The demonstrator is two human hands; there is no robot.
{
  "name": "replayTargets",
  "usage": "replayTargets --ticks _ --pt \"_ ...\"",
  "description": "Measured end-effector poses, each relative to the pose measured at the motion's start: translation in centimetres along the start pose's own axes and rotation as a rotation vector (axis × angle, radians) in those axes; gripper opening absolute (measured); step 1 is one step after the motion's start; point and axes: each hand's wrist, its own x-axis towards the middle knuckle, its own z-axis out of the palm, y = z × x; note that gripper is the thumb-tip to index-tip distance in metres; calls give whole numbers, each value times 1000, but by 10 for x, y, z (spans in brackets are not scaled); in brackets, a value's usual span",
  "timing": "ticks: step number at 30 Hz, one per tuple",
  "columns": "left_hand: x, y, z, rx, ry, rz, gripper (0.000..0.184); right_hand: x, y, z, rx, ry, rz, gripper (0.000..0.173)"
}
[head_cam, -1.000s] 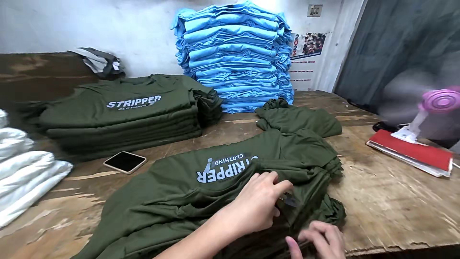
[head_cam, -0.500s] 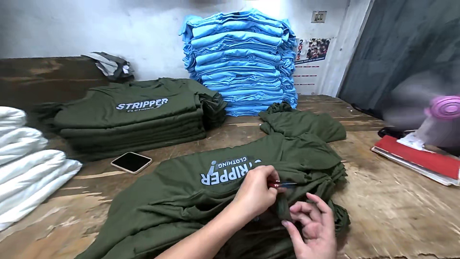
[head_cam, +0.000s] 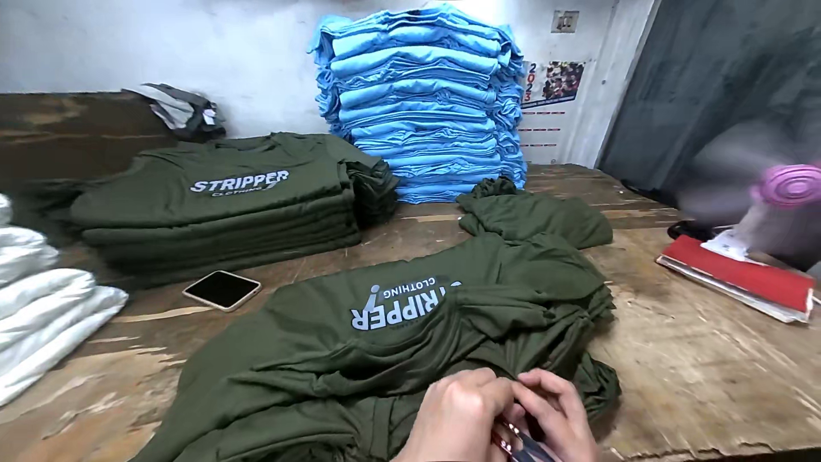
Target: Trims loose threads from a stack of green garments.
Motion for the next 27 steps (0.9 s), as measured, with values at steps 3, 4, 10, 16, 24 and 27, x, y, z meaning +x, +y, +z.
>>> replayTargets --ticks 3,4,10,16,24,27 --pt "2 -14 -11 -152 -11 9 15 -9 5 -11 -225 107 -149 7" --pt "2 -19 -14 -108 24 7 24 -11 6 -16 -294 141 -188 8" --pt "9 -37 6 38 129 131 18 -15 6 -21 -348 204 -223 12" --pt "13 -30 6 77 35 14 16 -13 8 -28 -246 112 -267 15" --pt "78 -31 -26 222 -151 -405 52 -18 32 -45 -350 -122 -343 7" --pt "81 -62 -4 361 -201 -208 37 -19 21 -54 -275 -166 -393 30"
